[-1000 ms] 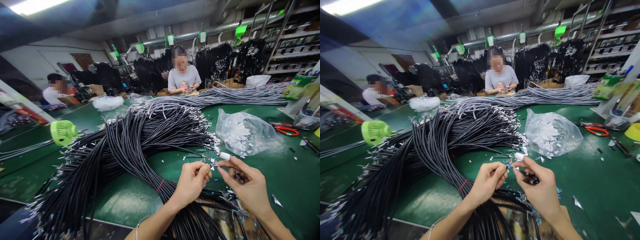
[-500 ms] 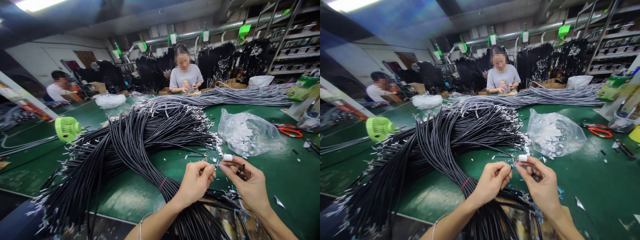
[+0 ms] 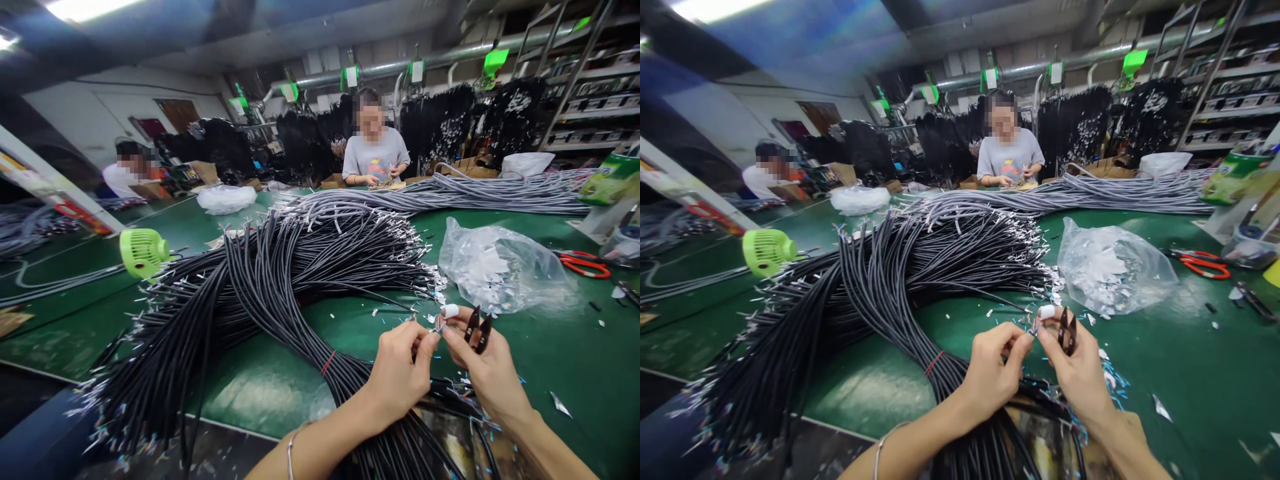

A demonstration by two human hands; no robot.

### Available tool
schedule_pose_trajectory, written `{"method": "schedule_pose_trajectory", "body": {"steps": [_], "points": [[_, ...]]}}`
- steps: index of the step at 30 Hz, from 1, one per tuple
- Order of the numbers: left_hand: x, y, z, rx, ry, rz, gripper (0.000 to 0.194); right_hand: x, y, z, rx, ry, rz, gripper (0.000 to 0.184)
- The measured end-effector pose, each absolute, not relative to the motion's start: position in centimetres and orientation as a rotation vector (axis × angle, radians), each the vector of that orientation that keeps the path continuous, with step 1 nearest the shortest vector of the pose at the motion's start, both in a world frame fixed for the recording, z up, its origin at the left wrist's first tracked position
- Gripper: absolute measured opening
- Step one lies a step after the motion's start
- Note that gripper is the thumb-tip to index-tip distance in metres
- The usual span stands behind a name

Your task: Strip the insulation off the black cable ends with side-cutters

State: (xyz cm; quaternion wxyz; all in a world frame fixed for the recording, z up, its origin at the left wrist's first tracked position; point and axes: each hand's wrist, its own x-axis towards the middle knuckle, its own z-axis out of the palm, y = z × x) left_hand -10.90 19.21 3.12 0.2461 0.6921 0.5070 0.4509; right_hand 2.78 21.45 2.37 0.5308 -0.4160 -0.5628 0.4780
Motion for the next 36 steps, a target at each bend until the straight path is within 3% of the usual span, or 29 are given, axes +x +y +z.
{"method": "schedule_pose_trajectory", "body": {"steps": [10, 18, 29, 36], "points": [[-11.2, 19.5, 3.3, 1.683, 1.302, 1.178, 0.037, 2.7, 21.6, 2.9, -0.982, -1.074, 1.359, 0.039], [-11.3, 19.7, 3.3, 1.623, 1.268, 1.186, 0.036, 3.0, 21.7, 2.3, -1.053, -1.216, 1.136, 0.038], [-11.3, 19.6, 3.5, 1.661, 1.255, 1.154, 0.037, 2.6, 21.6, 3.5, -1.025, -0.953, 1.415, 0.044], [-11.4, 19.6, 3.6, 1.699, 1.284, 1.126, 0.039, 2.9, 21.7, 2.6, -1.087, -1.027, 1.251, 0.044]]}}
